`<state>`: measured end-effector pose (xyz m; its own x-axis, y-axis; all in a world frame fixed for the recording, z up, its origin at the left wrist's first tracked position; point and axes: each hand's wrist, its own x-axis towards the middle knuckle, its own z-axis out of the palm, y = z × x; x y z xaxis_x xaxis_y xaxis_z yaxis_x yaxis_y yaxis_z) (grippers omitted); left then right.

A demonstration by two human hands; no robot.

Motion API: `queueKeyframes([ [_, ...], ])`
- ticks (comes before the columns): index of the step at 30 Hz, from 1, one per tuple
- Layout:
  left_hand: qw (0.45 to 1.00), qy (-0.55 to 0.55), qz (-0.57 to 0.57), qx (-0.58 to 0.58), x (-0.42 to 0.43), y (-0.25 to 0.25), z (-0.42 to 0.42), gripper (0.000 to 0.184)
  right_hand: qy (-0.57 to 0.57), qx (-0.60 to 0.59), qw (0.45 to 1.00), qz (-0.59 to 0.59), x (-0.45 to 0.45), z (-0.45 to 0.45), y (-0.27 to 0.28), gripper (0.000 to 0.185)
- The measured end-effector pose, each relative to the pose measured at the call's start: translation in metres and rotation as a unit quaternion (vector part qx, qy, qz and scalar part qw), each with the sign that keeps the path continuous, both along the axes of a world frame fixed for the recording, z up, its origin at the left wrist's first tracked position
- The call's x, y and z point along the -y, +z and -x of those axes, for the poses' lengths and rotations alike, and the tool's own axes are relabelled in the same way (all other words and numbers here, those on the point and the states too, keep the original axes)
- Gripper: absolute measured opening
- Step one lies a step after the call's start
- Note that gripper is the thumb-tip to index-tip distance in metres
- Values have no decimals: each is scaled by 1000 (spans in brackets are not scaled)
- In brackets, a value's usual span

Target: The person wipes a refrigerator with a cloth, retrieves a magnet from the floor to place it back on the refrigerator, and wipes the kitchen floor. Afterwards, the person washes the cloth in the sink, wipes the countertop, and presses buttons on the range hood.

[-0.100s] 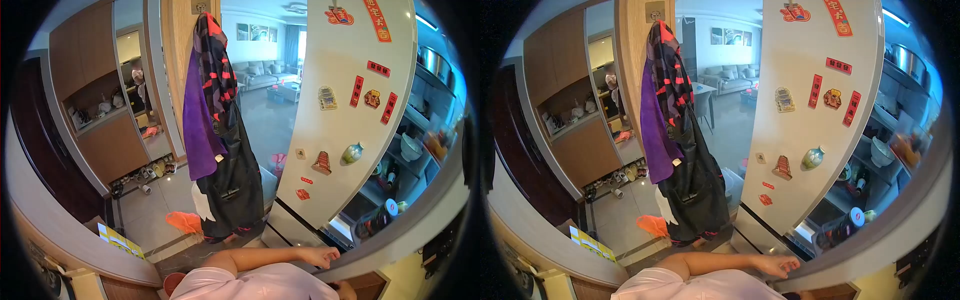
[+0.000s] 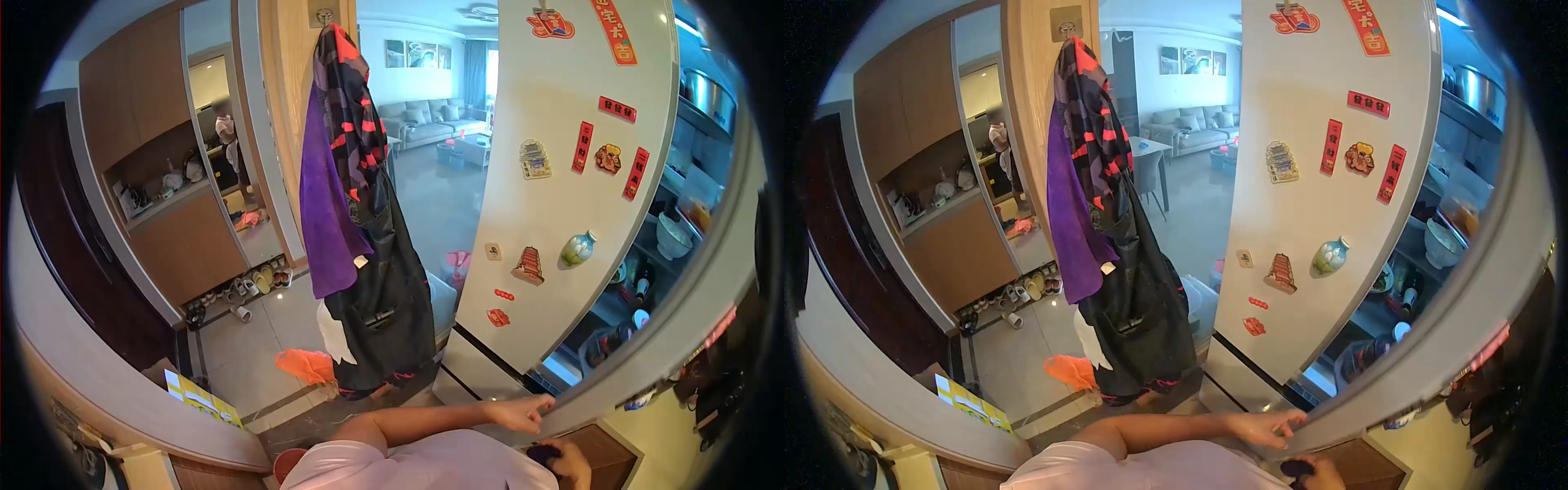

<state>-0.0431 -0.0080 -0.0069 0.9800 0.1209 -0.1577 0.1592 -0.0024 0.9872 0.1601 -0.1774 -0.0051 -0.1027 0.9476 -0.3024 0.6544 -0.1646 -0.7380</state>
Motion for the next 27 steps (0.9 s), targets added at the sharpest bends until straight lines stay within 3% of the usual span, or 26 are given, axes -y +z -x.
queueKeyframes([
  [2,993,106,3,56,-1,33,5,83,-35,-2,999,-41,-25,-4,24,47],
  [3,986,139,27,89,-10,24,-5,86,-25,2,998,-62,-41,-10,31,47],
  [6,981,148,16,127,-21,31,-8,89,-69,-19,986,-154,-72,-2,55,46],
  [10,970,221,-55,81,-31,33,-21,79,-98,-14,981,-164,-101,-9,73,45],
  [11,948,285,-85,112,-28,35,-26,57,-109,-30,982,-153,-100,-9,76,44],
  [15,890,398,-194,110,-24,73,-45,33,-123,-35,977,-170,-104,-17,67,38],
  [18,852,388,-259,239,-17,80,-63,31,-119,-67,979,-149,-111,-29,60,34],
  [27,783,383,-389,299,-47,104,-109,35,-145,-74,960,-227,-168,-52,43,36],
])
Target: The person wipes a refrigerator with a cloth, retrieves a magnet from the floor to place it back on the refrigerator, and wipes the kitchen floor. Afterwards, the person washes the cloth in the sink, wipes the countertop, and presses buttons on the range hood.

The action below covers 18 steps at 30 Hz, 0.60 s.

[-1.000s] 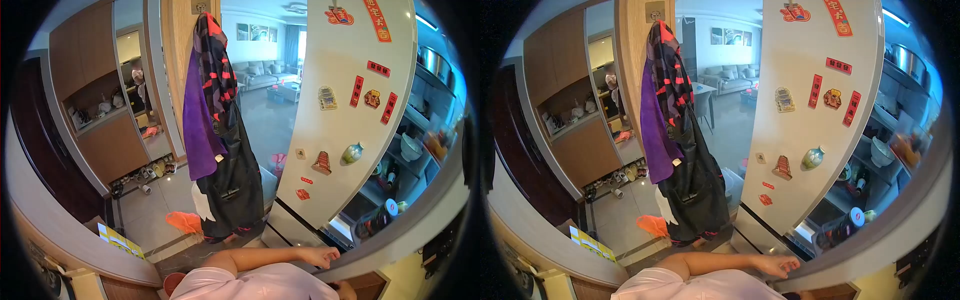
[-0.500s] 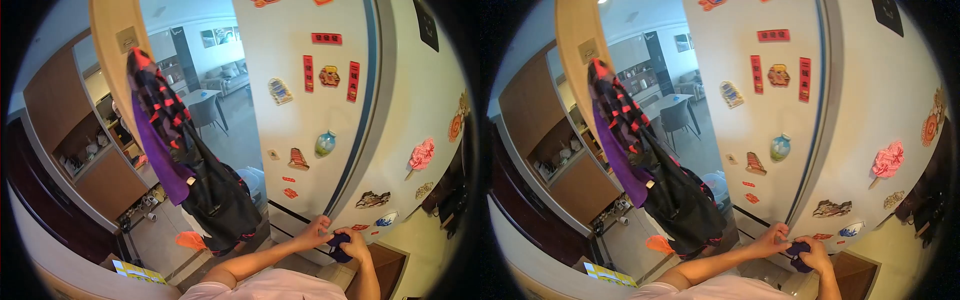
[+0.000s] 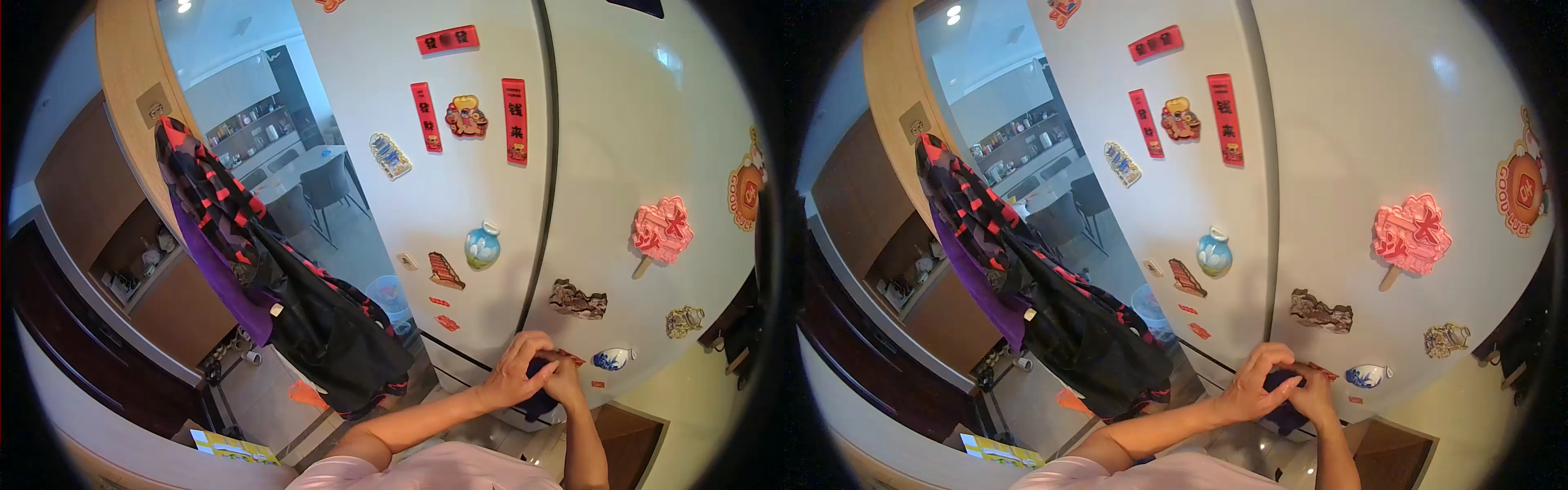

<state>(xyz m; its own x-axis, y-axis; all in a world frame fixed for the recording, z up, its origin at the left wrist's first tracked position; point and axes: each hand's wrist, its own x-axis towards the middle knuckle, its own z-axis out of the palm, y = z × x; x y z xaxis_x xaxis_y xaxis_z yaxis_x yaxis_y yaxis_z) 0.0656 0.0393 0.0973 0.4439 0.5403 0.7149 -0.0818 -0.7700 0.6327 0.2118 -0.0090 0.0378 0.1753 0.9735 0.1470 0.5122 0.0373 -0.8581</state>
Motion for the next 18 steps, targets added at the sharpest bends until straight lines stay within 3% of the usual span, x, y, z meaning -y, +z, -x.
queueKeyframes([
  [5,992,66,-97,-46,-36,10,-19,41,-32,80,996,16,-2,-1,3,35],
  [13,991,77,-99,-53,-41,7,-21,31,7,-7,1000,5,2,-7,1,37],
  [17,997,8,-36,-66,-34,21,-4,30,-1,-125,992,10,37,-15,70,39],
  [18,998,14,-29,-51,-32,18,2,30,-14,-164,985,-40,54,-14,100,39],
])
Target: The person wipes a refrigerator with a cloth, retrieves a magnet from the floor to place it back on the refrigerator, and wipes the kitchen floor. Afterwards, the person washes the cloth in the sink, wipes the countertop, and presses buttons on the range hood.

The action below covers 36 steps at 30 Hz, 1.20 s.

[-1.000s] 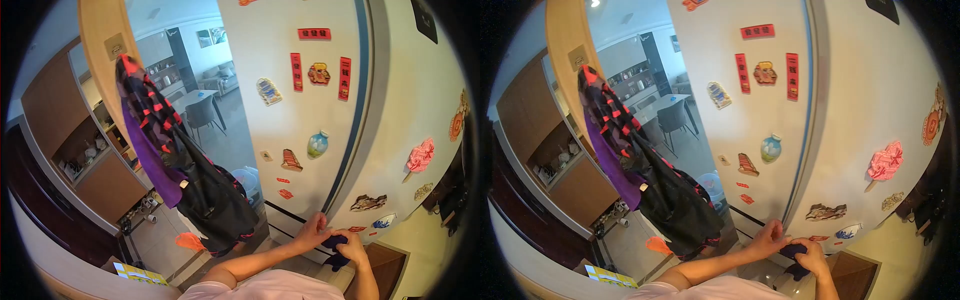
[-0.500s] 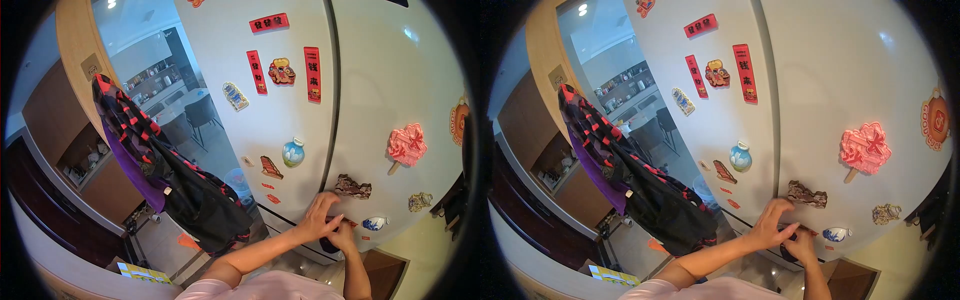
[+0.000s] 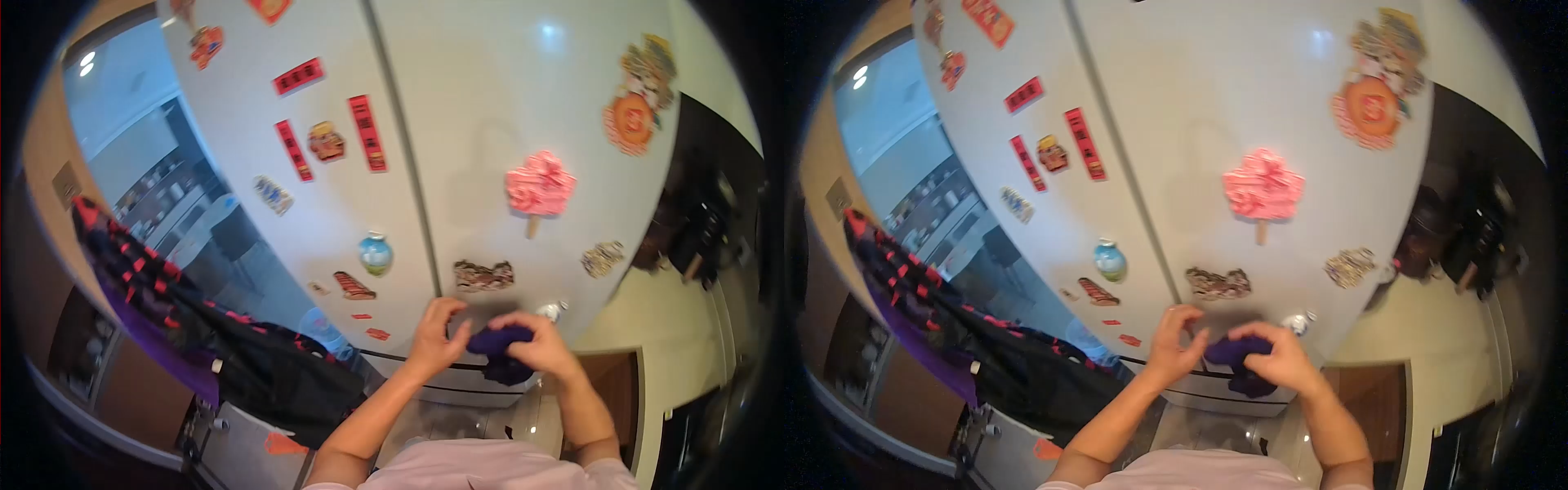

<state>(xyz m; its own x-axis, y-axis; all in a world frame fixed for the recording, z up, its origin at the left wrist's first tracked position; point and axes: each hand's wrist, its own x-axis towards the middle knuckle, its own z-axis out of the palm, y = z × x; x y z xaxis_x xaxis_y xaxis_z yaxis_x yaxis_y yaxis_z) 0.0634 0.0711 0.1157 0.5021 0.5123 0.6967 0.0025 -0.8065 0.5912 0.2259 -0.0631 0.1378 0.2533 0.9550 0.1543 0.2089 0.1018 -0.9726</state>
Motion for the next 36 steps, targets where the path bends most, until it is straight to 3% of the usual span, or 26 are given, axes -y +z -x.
queueKeyframes([
  [1,1000,-3,-1,-1,2,1,5,28,-16,-38,998,-53,16,-1,32,39],
  [2,1000,-2,-1,1,3,3,10,27,-57,71,980,-179,26,-8,62,38],
  [4,1000,-1,-2,1,8,6,17,25,-185,198,897,-349,43,-15,120,39],
  [5,1000,-1,-4,2,9,8,19,25,-261,258,827,-426,46,-21,143,39],
  [7,1000,-2,-9,3,8,10,21,25,-363,189,740,-534,32,-26,181,39],
  [9,1000,-1,-10,6,6,8,21,25,-423,398,623,-525,16,-52,201,41],
  [11,1000,-5,12,-4,5,6,21,26,-492,553,534,-408,-5,-63,189,54],
  [17,1000,-10,14,7,-5,4,27,29,-444,563,627,-303,1,-46,49,62],
  [21,999,-26,-24,24,-8,11,26,29,-419,569,647,-285,17,-33,49,59],
  [24,998,-55,-24,29,-2,21,28,28,-416,585,618,-319,15,-38,93,59],
  [27,997,-68,-30,35,-3,24,30,28,-407,607,591,-342,10,-32,171,60],
  [31,998,-53,-24,19,-5,22,40,27,-376,664,481,-432,-24,-26,289,56],
  [34,999,-49,-12,8,-8,16,47,25,-391,692,337,-505,-62,-43,398,43],
  [35,999,-50,-13,11,-9,17,49,25,-425,679,336,-495,-71,-45,435,40],
  [36,999,-50,-12,12,-7,17,52,25,-449,653,373,-482,-72,-39,462,39],
])
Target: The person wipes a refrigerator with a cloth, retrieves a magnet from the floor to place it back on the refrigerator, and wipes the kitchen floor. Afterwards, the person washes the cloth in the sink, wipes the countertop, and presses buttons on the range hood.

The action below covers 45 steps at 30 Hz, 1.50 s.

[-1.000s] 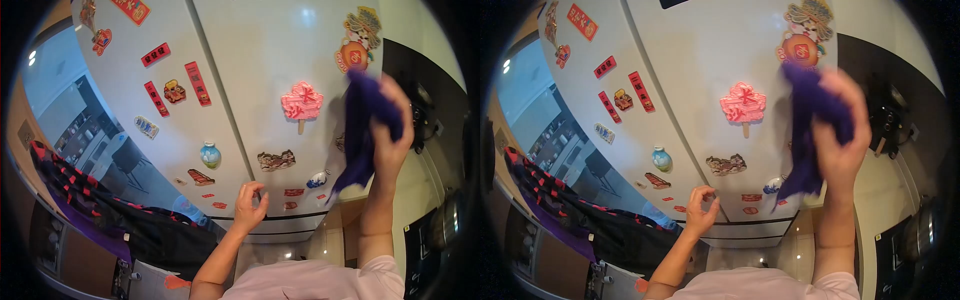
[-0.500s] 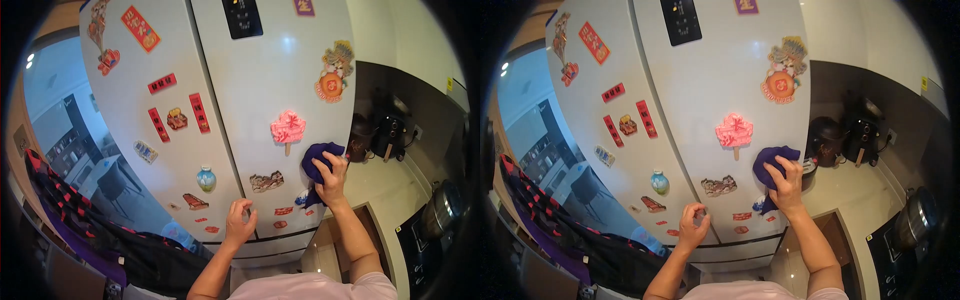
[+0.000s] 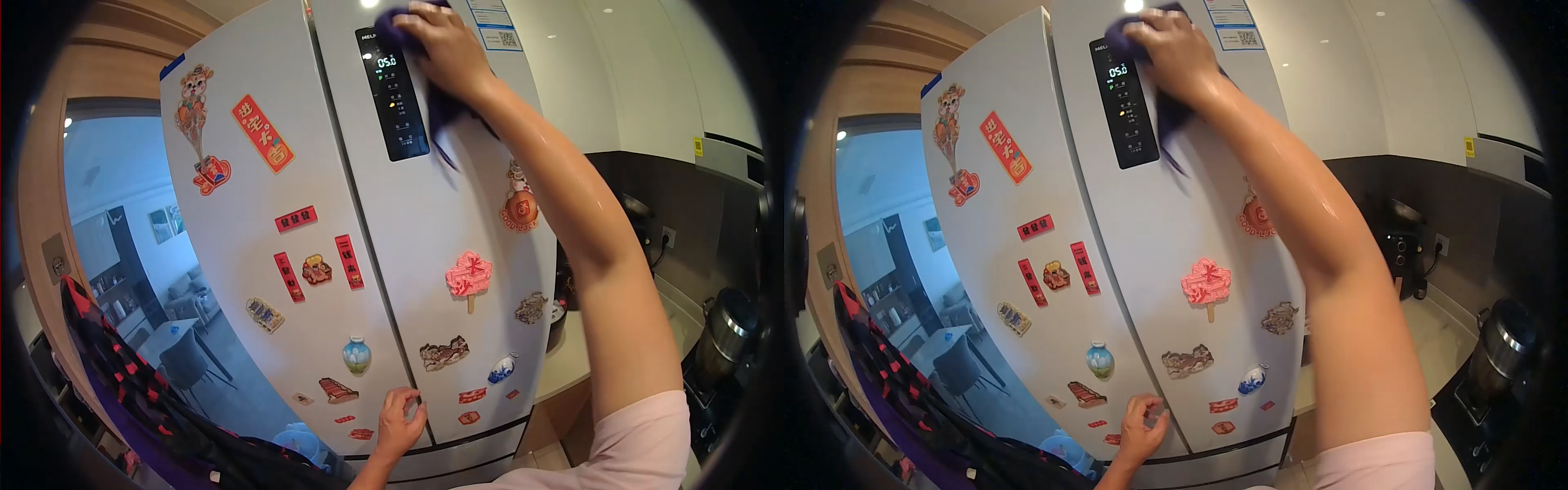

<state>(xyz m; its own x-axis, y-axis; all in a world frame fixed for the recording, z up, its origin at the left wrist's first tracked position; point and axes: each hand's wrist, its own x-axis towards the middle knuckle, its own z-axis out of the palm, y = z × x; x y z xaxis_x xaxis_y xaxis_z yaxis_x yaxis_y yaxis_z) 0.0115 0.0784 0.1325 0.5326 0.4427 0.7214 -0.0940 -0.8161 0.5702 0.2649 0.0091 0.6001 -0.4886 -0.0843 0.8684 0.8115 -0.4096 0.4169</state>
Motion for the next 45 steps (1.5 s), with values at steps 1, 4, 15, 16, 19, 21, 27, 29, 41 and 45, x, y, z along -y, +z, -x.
queueKeyframes([
  [1,1000,-1,0,2,0,0,3,24,10,-82,996,-39,-7,11,17,39],
  [4,1000,10,-1,10,-8,-13,11,24,49,-5,999,-21,-25,21,14,37],
  [15,998,1,27,-53,-8,-31,37,22,77,220,881,412,1,30,-165,25],
  [16,998,3,30,-51,-9,-32,37,22,49,218,907,358,-1,36,-137,24],
  [19,998,6,47,-43,-9,-37,43,23,27,176,963,200,-18,46,-31,44],
  [21,999,29,24,-36,-8,-42,49,22,22,79,993,87,-34,50,39,36],
  [27,979,115,-158,-57,-15,-70,62,16,60,-53,996,30,-129,148,49,39],
  [29,979,107,-148,-92,-15,-76,58,16,78,20,986,149,-173,184,18,35],
  [41,990,-5,-51,-132,-20,-89,35,17,-29,-90,995,35,-45,52,97,32],
  [45,993,-9,16,-113,-15,-98,40,17,-55,-145,986,-67,48,-75,69,35],
])
